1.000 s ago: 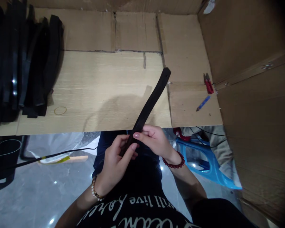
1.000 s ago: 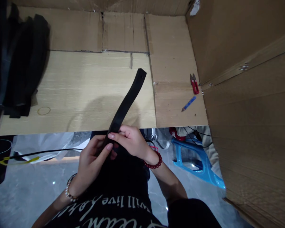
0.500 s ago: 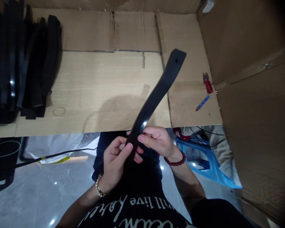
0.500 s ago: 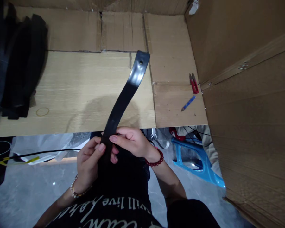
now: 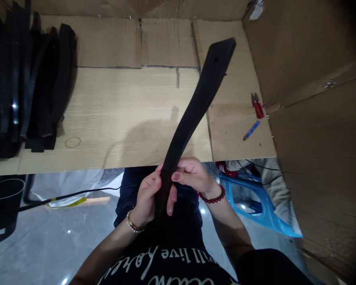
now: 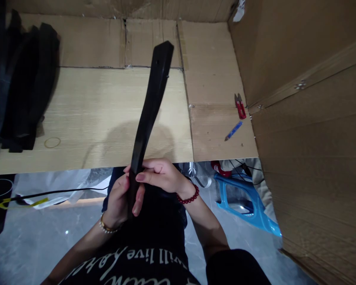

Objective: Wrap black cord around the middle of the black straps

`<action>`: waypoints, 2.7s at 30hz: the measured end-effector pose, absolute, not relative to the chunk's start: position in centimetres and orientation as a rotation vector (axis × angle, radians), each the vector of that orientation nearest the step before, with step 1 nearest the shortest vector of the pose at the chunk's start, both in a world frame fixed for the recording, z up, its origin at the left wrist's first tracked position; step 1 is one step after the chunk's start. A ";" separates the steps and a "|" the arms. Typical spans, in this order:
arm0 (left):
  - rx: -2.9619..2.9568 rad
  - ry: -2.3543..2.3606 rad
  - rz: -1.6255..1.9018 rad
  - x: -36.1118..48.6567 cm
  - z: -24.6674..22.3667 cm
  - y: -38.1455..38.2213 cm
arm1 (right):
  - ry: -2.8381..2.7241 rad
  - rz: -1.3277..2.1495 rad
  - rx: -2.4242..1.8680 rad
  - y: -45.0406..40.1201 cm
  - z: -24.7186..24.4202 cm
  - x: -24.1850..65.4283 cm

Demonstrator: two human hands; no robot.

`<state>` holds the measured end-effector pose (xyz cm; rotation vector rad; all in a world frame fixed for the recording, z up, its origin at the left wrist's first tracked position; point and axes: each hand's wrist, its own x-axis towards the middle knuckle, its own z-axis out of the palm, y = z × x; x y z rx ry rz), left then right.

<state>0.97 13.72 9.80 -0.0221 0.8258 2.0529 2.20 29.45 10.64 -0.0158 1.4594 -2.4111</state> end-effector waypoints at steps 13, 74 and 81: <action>0.315 1.960 1.641 1.2 10.9 12.1 | 1.682 -2.384 0.333 28.3 10.9 2.2; 0.153 1.273 2.058 2.3 10.1 12.9 | 2.102 -2.168 0.180 29.6 10.3 3.3; 0.182 1.125 2.093 2.1 9.9 12.7 | 1.510 -2.349 0.063 29.4 9.5 2.8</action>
